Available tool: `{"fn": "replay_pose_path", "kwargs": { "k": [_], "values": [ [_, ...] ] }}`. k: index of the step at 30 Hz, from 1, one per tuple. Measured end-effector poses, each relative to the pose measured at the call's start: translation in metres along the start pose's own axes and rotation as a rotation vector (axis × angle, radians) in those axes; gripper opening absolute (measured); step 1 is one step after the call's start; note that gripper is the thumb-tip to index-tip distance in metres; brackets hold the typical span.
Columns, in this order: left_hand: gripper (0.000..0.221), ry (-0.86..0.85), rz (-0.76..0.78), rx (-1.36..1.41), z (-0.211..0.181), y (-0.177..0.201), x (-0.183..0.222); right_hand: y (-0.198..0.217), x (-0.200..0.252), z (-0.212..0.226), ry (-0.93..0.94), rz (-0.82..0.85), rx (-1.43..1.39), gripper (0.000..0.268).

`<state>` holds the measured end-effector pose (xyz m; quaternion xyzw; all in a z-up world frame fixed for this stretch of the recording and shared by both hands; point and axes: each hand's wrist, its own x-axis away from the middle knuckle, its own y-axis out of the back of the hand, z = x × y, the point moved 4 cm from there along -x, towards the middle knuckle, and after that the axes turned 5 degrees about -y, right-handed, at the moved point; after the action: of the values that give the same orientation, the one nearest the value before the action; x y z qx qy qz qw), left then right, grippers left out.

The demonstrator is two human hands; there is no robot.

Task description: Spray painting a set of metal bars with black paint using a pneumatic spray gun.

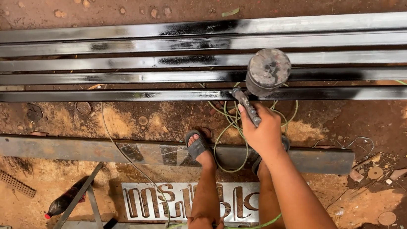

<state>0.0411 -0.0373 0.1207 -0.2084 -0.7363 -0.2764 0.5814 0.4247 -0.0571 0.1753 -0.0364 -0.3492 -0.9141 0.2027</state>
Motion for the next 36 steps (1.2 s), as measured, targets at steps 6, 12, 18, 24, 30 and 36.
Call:
{"fn": "replay_pose_path", "kwargs": {
  "k": [6,12,18,24,30,36],
  "values": [
    [0.059,-0.028,0.008,0.000,-0.001,0.000,0.001,-0.027,0.003,0.008,-0.068,0.145,-0.025,0.027],
    [0.062,0.003,0.026,-0.001,-0.002,0.001,0.003,-0.033,0.006,0.028,0.141,0.098,-0.154,0.030],
    [0.059,-0.016,0.000,-0.042,0.003,-0.006,-0.006,-0.020,0.004,0.010,0.032,0.031,-0.099,0.024],
    [0.063,0.015,0.055,-0.020,-0.004,0.007,0.006,0.003,0.003,-0.014,0.004,-0.053,-0.069,0.025],
    [0.062,0.009,0.014,-0.044,-0.002,0.006,0.000,0.028,-0.003,-0.035,-0.095,-0.081,-0.039,0.030],
    [0.063,0.048,0.087,-0.062,-0.006,0.006,-0.001,0.052,-0.008,-0.050,-0.118,-0.184,-0.022,0.028]
  ]
}}
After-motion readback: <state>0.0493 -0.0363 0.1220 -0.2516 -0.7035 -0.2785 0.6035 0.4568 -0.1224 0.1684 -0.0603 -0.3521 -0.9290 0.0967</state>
